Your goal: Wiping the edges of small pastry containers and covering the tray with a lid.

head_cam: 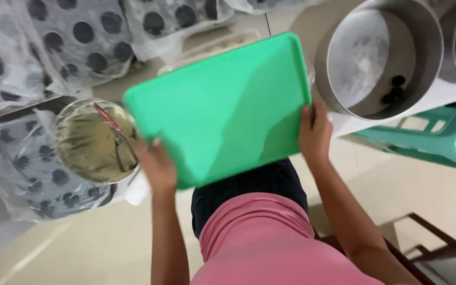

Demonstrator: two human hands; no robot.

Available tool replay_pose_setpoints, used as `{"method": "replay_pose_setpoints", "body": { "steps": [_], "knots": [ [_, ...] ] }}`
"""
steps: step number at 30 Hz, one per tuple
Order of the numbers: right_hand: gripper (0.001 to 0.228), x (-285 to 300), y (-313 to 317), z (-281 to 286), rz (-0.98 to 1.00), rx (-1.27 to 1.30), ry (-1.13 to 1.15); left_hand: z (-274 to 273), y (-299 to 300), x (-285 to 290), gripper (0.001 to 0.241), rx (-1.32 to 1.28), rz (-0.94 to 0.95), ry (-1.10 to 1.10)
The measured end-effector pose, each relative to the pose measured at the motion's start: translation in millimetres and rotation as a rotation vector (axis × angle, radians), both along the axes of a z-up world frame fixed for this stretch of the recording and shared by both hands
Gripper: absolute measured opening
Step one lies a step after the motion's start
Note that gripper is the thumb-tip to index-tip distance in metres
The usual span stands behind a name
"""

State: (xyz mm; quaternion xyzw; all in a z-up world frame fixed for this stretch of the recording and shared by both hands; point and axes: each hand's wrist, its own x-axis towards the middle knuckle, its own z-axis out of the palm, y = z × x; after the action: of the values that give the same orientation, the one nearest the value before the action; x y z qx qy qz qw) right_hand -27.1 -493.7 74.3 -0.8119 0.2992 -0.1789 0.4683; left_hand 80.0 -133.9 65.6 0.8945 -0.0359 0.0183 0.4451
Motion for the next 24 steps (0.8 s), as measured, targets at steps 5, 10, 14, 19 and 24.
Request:
{"method": "replay_pose_setpoints", "body": {
  "steps": [5,10,14,19,24],
  "knots": [
    [0.029,-0.4,-22.8,-44.9,-0.026,-0.254,0.113,8.4,-30.5,21.8,0.043,0.019,-0.022,0.058],
    [0.032,-41.7,26.3,-8.3,0.009,-0.092,-0.249,-34.9,8.4,19.3,0.057,-0.706,0.188,0.239],
    [0.026,-24.5,67.0,79.0,0.435,-0.219,-0.591,-35.7,56.3,-1.7,0.056,-0.585,0.283,0.182],
    [0.014,-27.7,90.9,118.0,0.987,-0.339,-0.903,-10.2,121.9,-55.4,0.053,-0.365,0.449,0.132],
    [0.011,-20.8,96.4,133.9,1.071,-0.453,-0.904,18.2,140.2,-66.0,0.052,-0.2,0.502,0.088]
  ]
}}
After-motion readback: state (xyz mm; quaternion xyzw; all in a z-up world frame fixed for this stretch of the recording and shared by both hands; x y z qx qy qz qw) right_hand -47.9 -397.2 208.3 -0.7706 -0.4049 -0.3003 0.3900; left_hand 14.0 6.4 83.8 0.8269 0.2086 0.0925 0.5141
